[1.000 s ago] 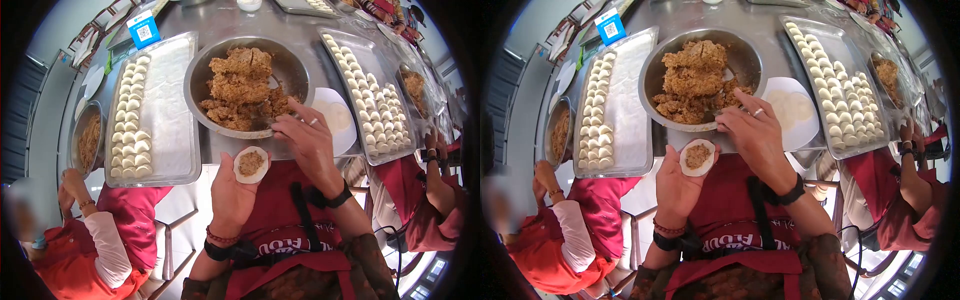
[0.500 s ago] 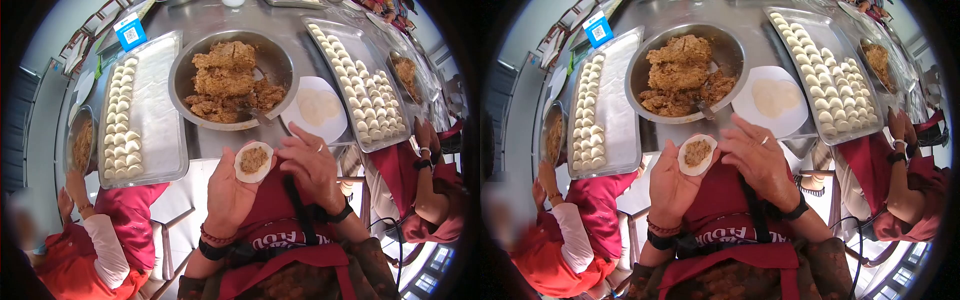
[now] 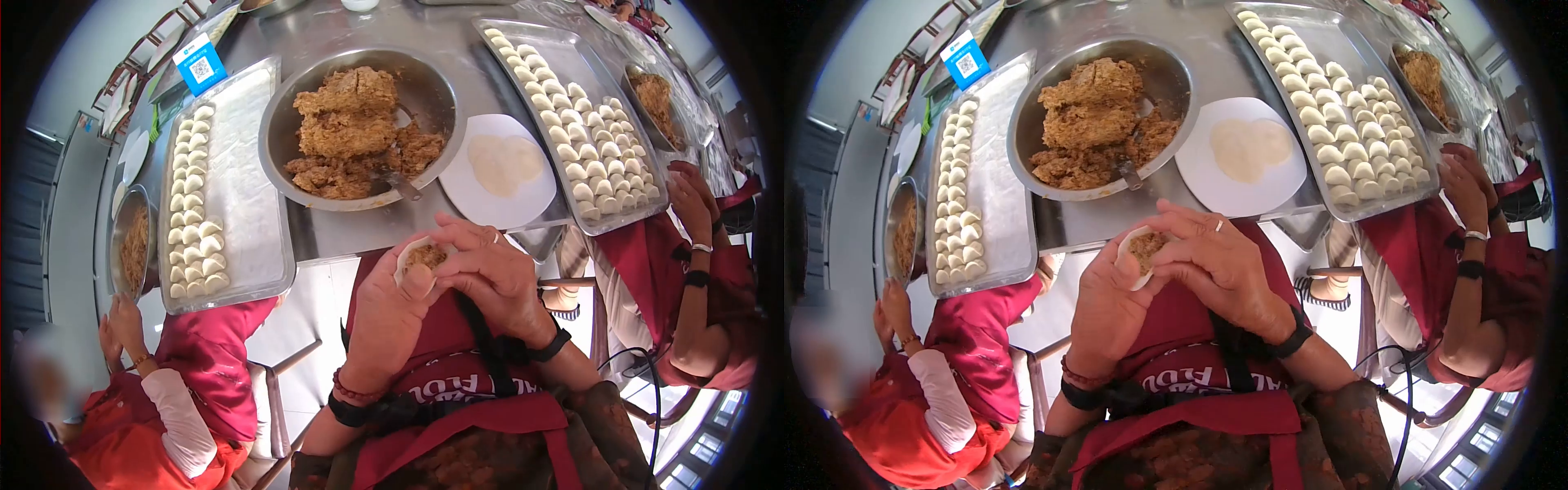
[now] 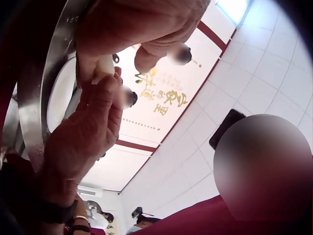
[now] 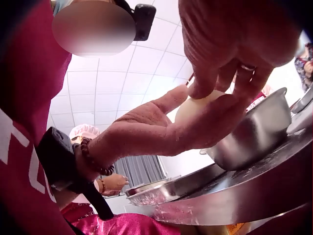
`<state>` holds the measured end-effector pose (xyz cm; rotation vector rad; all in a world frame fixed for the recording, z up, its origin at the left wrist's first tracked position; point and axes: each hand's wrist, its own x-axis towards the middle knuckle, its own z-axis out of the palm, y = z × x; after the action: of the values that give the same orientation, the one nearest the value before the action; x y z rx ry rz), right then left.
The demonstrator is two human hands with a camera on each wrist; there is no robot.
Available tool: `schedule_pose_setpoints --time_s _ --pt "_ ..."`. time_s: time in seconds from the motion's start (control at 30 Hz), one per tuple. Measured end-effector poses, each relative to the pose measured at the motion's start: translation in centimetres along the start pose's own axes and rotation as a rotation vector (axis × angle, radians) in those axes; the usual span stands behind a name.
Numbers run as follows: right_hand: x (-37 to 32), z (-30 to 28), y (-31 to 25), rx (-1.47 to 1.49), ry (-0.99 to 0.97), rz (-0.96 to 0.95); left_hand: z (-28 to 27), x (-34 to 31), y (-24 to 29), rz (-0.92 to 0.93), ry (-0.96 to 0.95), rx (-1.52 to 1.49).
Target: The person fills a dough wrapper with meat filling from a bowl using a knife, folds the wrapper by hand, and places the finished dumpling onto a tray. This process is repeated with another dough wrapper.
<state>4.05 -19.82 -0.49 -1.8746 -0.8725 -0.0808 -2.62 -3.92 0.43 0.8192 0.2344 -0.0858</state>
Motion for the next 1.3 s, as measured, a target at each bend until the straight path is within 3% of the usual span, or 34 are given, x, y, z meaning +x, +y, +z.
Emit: schedule_pose_setpoints --time_s 0.1,0.47,0.6,0.67,0.77,0.87,1.07,1.3 --pt "0.0 0.0 0.0 0.108 0.049 0.112 0.3 -0.1 -0.8 0.041 -0.087 0.135" --pt "-0.2 0.7 -0.4 0.379 0.157 0.315 1.1 -0.1 -1.6 0.118 0.052 0.382" --pt "0.1 1.0 0.0 0.363 0.165 0.248 1.5 -0.3 -1.1 0.142 0.107 0.471" --pt "0.0 1.3 0.3 0.353 0.181 0.205 1.0 -0.2 -1.4 0.162 0.109 0.403" --pt "-0.4 1.2 -0.8 0.619 0.223 0.406 0.8 -0.3 -1.4 0.24 0.144 0.286" --pt "-0.3 1.0 -1.0 0.592 0.164 0.501 0.6 -0.3 -1.4 0.311 0.108 0.205" --pt "-0.5 1.3 -0.9 1.134 0.106 0.648 1.0 -0.3 -1.5 0.377 0.08 0.171" --pt "-0.6 2.1 -0.7 1.127 0.205 0.641 0.7 -0.3 -2.2 0.361 0.065 0.179"
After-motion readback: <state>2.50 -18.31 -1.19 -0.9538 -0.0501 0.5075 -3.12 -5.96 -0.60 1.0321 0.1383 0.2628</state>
